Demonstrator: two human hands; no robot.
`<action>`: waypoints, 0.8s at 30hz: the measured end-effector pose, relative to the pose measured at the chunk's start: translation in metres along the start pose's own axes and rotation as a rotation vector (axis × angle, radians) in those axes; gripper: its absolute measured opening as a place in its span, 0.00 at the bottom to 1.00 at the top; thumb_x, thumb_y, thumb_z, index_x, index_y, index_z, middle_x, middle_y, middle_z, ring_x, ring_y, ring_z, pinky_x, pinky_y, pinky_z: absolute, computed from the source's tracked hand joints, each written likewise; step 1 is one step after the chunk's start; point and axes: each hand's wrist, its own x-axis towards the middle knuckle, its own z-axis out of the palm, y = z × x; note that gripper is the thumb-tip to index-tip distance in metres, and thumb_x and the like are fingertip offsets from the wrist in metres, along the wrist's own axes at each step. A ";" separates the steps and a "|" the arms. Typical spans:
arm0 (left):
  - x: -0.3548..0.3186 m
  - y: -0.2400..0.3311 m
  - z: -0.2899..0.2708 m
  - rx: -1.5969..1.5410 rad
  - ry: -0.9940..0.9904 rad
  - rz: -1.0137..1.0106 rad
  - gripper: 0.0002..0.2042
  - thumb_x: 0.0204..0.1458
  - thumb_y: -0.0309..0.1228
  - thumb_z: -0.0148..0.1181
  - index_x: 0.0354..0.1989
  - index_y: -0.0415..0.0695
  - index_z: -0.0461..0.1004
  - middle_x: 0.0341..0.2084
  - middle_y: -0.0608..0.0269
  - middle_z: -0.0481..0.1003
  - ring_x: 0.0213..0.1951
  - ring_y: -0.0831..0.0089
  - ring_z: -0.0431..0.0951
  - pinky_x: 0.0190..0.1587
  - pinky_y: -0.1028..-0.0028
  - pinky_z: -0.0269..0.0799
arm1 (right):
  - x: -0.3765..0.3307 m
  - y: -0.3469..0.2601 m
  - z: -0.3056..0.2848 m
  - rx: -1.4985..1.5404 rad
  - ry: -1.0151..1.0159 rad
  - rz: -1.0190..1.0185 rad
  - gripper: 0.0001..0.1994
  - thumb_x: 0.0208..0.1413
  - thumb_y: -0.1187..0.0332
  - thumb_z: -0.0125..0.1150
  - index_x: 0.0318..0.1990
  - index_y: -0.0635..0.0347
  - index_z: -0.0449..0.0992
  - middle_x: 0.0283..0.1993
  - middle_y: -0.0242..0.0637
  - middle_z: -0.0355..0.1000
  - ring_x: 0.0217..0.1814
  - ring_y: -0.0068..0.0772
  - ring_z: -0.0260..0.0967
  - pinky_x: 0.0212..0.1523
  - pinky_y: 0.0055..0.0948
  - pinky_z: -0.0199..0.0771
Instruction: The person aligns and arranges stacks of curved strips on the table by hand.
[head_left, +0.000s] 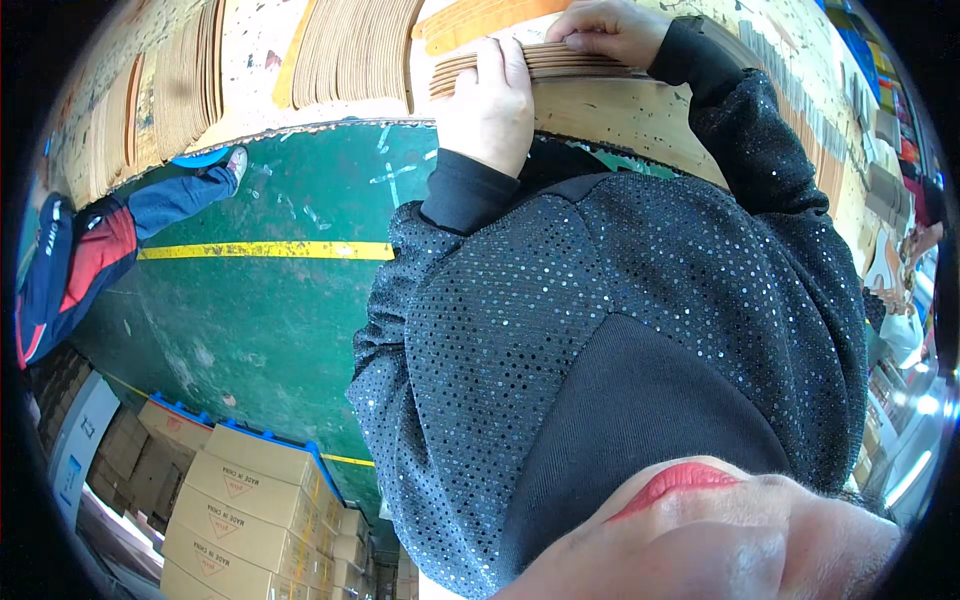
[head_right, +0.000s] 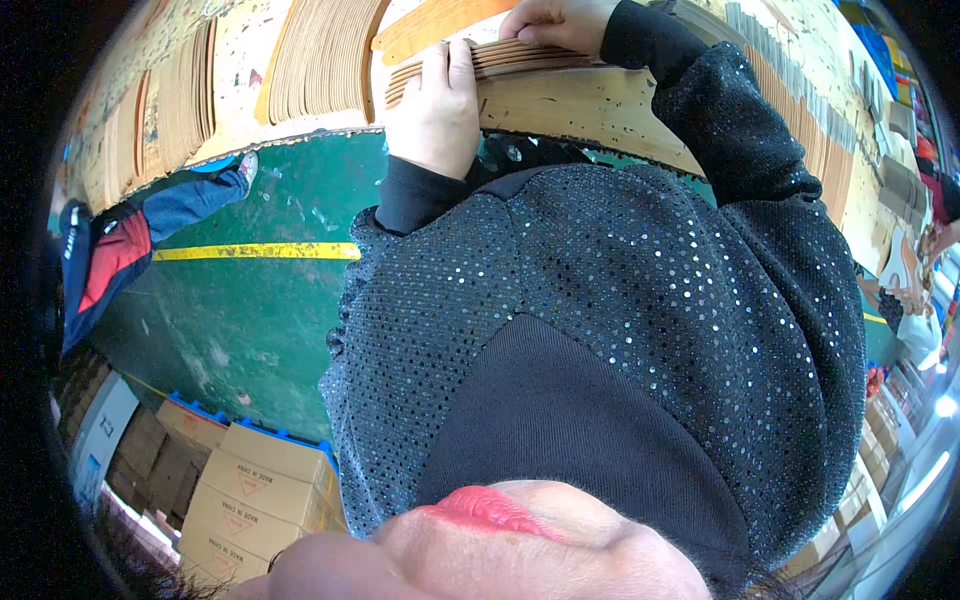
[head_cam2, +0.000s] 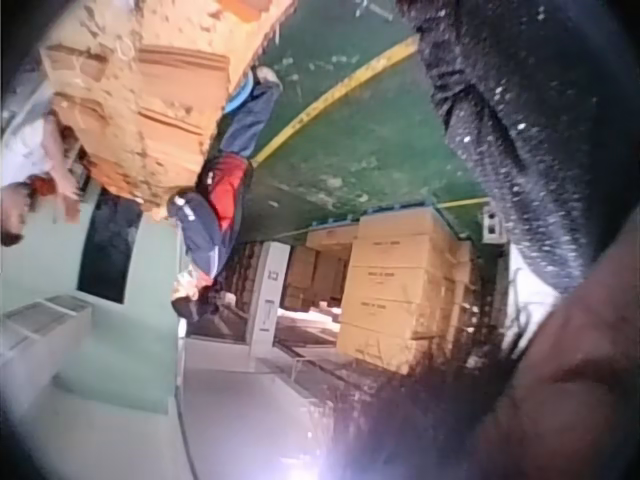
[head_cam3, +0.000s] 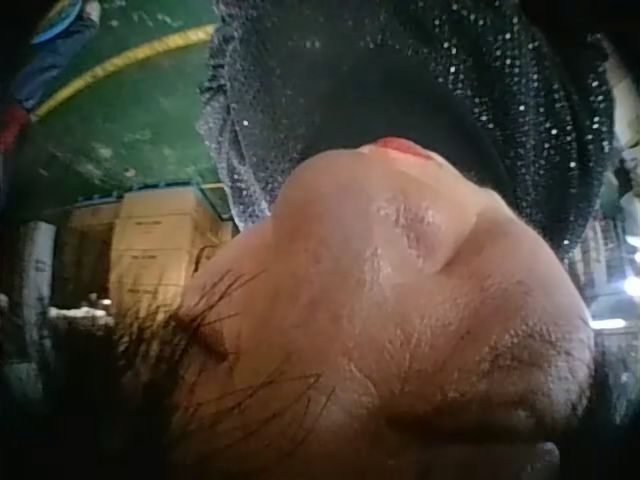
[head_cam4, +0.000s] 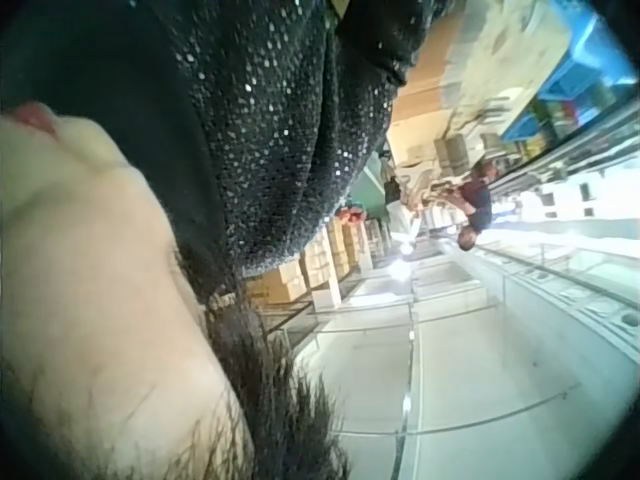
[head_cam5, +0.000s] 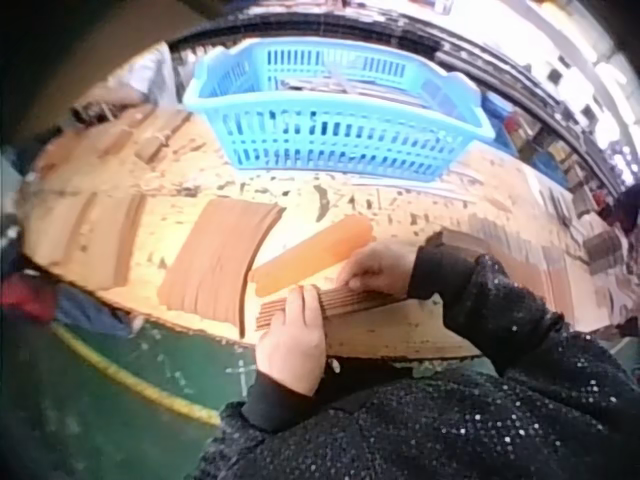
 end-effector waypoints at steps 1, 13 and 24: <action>0.000 0.000 0.000 -0.001 -0.001 0.000 0.22 0.53 0.28 0.56 0.59 0.44 0.70 0.52 0.61 0.74 0.37 0.65 0.81 0.36 0.68 0.80 | 0.001 0.001 0.001 0.014 -0.004 -0.029 0.08 0.62 0.68 0.64 0.46 0.57 0.84 0.43 0.45 0.81 0.45 0.44 0.79 0.48 0.39 0.78; 0.003 -0.001 -0.005 -0.026 -0.024 0.006 0.19 0.54 0.28 0.56 0.56 0.44 0.71 0.48 0.62 0.74 0.37 0.65 0.81 0.35 0.69 0.81 | 0.029 0.018 0.012 -0.388 0.290 -0.062 0.08 0.49 0.69 0.68 0.37 0.55 0.80 0.37 0.43 0.77 0.44 0.51 0.75 0.45 0.44 0.76; 0.000 -0.004 0.002 -0.070 0.005 0.017 0.19 0.54 0.27 0.55 0.57 0.41 0.70 0.52 0.58 0.73 0.38 0.62 0.82 0.37 0.66 0.82 | 0.014 -0.003 0.011 -0.133 0.191 0.001 0.06 0.53 0.75 0.64 0.37 0.54 0.80 0.37 0.43 0.78 0.43 0.49 0.76 0.47 0.38 0.77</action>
